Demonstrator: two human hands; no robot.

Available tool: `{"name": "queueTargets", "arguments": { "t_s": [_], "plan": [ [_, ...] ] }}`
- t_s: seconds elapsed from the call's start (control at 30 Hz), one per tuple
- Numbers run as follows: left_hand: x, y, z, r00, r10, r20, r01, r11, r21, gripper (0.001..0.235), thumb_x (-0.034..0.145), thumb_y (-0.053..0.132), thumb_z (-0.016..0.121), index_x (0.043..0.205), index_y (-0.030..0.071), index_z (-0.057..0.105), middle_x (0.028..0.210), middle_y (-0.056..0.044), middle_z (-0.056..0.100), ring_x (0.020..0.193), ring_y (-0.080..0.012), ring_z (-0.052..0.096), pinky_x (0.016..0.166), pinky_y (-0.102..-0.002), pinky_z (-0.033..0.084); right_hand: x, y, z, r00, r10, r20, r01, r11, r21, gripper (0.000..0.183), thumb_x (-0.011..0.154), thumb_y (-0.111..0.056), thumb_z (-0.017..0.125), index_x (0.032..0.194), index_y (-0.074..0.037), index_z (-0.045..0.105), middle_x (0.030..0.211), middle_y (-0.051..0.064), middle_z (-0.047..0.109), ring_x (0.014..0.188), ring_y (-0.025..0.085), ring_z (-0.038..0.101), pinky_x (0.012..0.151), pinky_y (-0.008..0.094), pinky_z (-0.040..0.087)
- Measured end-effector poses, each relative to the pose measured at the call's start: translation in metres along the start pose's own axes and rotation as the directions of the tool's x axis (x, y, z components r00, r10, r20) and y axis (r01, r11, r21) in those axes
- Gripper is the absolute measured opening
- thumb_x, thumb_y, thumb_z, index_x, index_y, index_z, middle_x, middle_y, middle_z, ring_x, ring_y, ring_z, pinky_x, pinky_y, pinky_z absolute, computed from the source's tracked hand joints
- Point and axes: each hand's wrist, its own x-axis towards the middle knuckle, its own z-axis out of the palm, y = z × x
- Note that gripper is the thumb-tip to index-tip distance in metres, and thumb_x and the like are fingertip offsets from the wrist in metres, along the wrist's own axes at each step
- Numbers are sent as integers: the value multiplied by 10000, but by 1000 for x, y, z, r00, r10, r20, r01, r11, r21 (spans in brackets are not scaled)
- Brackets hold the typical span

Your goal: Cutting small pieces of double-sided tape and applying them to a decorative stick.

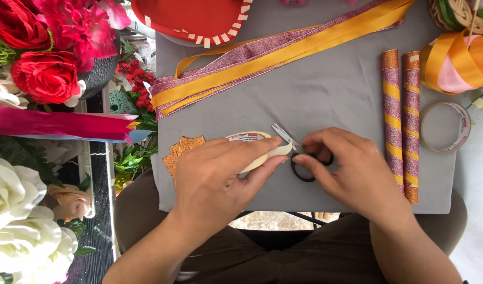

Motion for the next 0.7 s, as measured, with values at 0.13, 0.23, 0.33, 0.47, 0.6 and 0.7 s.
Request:
{"name": "queueTargets", "arguments": {
  "t_s": [0.13, 0.23, 0.33, 0.47, 0.6, 0.7],
  "plan": [
    [2, -1, -1, 1000, 18, -8, -18, 999, -45, 214, 892, 208, 898, 1045, 131, 770, 931, 21, 792, 758, -133, 742, 667, -278, 562, -7, 5, 2, 988, 149, 38, -131, 948, -291, 322, 823, -363, 828, 997, -144, 670, 913, -21, 661, 752, 157, 656, 735, 343, 527],
    [4, 1, -3, 1000, 2, 1, -2, 998, -68, 199, 897, 203, 884, 1033, 124, 762, 953, 21, 794, 805, -130, 763, 672, -272, 560, -14, 4, 1, 981, 193, 27, -171, 920, -353, 401, 783, -411, 854, 1019, -146, 668, 940, -27, 666, 792, 182, 674, 736, 376, 531],
    [6, 3, -6, 1000, -28, 5, 29, 993, -114, 199, 888, 192, 879, 1017, 105, 754, 992, 6, 798, 850, -130, 785, 690, -266, 571, -15, 8, 4, 963, 271, 11, -240, 872, -427, 436, 739, -458, 872, 999, -165, 679, 933, -52, 678, 752, 196, 673, 703, 405, 524],
    [7, 3, -8, 999, -43, 1, 43, 987, -155, 208, 874, 172, 888, 1015, 96, 754, 1005, -25, 803, 838, -139, 796, 708, -258, 597, -18, 14, 2, 962, 271, 35, -207, 806, -555, 396, 786, -532, 802, 931, -172, 721, 857, -74, 719, 732, 234, 695, 620, 442, 520],
    [7, 4, -8, 997, -71, 24, 74, 975, -211, 226, 849, 171, 900, 1014, 104, 761, 1014, -17, 804, 887, -132, 808, 760, -257, 623, -15, 9, -12, 921, 386, 59, -336, 860, -384, 290, 823, -397, 790, 991, -170, 724, 543, -16, 754, 602, 178, 732, 662, 353, 534],
    [9, 8, -13, 966, -207, 154, 249, 907, -340, 219, 825, 207, 875, 985, 118, 756, 877, 35, 812, 624, -52, 657, 588, -203, 509, -17, 10, -21, 959, 283, 30, -276, 951, -138, 283, 837, -258, 788, 1082, -133, 720, 511, -43, 716, 453, 83, 620, 598, 240, 489]
  ]
}}
